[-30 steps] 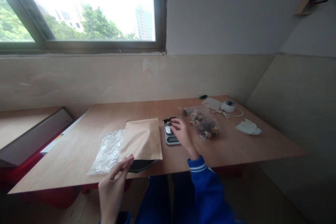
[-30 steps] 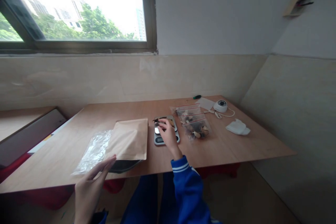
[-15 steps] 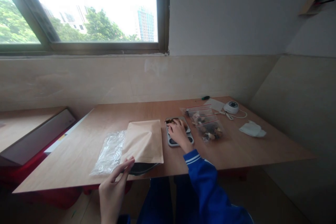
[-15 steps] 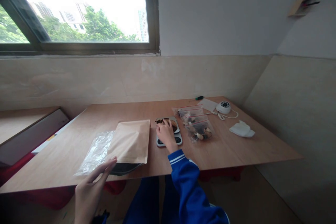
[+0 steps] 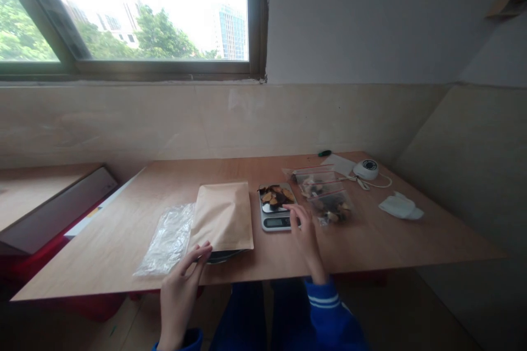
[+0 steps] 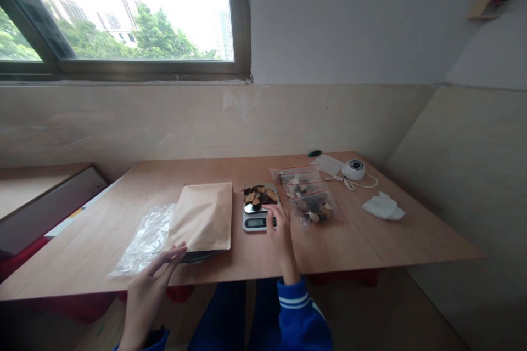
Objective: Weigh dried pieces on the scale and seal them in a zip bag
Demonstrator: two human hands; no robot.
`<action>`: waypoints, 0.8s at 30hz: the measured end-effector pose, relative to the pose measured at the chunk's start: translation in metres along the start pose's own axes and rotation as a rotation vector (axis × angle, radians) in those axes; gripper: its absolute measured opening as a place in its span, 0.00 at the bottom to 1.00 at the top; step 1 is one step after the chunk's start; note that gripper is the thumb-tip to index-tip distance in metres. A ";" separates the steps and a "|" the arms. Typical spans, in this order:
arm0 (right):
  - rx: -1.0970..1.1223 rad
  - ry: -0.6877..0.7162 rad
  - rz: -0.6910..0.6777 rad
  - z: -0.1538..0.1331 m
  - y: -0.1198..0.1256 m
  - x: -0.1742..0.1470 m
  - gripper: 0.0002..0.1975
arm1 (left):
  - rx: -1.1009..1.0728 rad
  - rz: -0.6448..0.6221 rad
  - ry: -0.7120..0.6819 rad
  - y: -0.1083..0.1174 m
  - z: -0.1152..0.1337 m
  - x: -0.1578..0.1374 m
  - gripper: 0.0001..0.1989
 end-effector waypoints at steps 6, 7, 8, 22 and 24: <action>0.166 -0.346 0.277 0.055 0.049 -0.055 0.20 | 0.096 -0.009 -0.140 -0.004 0.008 0.011 0.17; 0.195 -0.397 0.311 0.063 0.054 -0.061 0.21 | 0.116 0.020 -0.145 0.001 0.010 0.012 0.18; 0.221 -0.439 0.336 0.069 0.059 -0.064 0.22 | 0.149 0.055 -0.130 0.007 0.011 0.013 0.18; 0.297 -0.530 0.359 0.079 0.068 -0.070 0.25 | 0.495 0.028 0.002 0.029 -0.052 0.062 0.22; 0.307 -0.531 0.366 0.079 0.069 -0.070 0.25 | 0.498 0.019 0.006 0.032 -0.048 0.063 0.23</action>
Point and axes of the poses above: each hand's wrist, its own x-axis towards the middle knuckle, its own y-axis out of the back of the hand, z = x × y, the point moved 8 cm from there along x, towards the middle knuckle, and after that the axes turned 5 degrees about x, right-handed, at the moved point
